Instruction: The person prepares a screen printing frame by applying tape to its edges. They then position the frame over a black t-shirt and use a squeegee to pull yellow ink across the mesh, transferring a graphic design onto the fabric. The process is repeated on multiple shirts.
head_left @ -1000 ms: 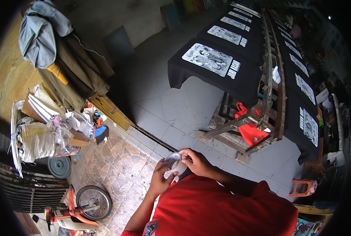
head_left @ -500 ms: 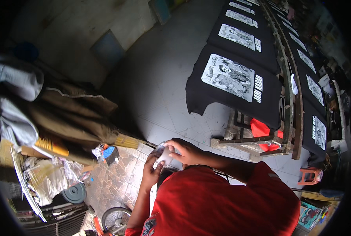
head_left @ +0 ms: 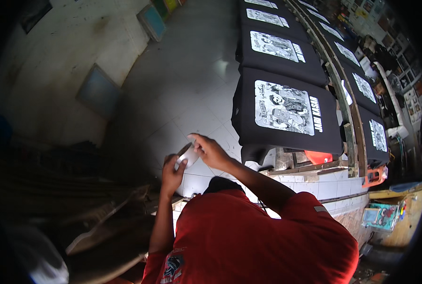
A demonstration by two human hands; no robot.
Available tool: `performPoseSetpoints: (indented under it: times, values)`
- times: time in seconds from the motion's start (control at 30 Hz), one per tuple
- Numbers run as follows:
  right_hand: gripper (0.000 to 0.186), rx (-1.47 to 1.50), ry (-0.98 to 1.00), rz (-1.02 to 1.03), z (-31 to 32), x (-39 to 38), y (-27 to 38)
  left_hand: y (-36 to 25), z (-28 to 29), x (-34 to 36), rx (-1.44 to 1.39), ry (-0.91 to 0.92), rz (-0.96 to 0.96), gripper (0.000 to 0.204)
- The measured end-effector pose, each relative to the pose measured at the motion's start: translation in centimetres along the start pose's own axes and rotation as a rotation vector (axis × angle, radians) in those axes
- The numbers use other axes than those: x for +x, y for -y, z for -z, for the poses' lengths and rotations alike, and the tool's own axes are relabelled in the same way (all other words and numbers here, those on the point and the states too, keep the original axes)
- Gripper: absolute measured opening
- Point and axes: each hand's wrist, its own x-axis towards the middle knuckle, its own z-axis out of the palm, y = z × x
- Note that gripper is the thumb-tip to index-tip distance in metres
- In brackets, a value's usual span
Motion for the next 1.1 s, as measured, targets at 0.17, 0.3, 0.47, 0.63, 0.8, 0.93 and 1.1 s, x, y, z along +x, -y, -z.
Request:
performPoseSetpoints:
  times: [0.17,0.3,0.47,0.63,0.8,0.93,1.1]
  values:
    - [0.048,-0.123,-0.093,-0.208,2.7,5.7,-4.6,1.9,-2.2,12.0,0.075,0.125,-0.242,0.024]
    - [0.045,-0.136,-0.165,-0.246,3.5,9.5,-7.8,5.4,-3.2,18.7,0.081,0.239,-0.31,0.02]
    - [0.043,0.031,-0.241,-0.275,4.1,14.4,-10.2,5.7,-1.0,24.2,-0.017,0.37,-0.179,0.022]
    - [0.031,0.162,-0.361,-0.412,5.0,20.0,-12.9,6.5,-2.3,29.8,-0.071,0.336,-0.064,0.024]
    - [0.011,0.127,-0.454,-0.484,5.1,26.6,-17.7,8.5,-3.1,38.6,-0.104,0.356,-0.107,0.025]
    - [0.01,-0.026,-0.479,-0.421,6.1,33.8,-21.2,10.4,-3.6,47.4,-0.234,0.34,-0.166,0.023]
    - [0.01,-0.21,-0.486,-0.424,7.8,43.4,-23.3,11.9,-1.3,60.7,-0.022,0.454,-0.373,0.019]
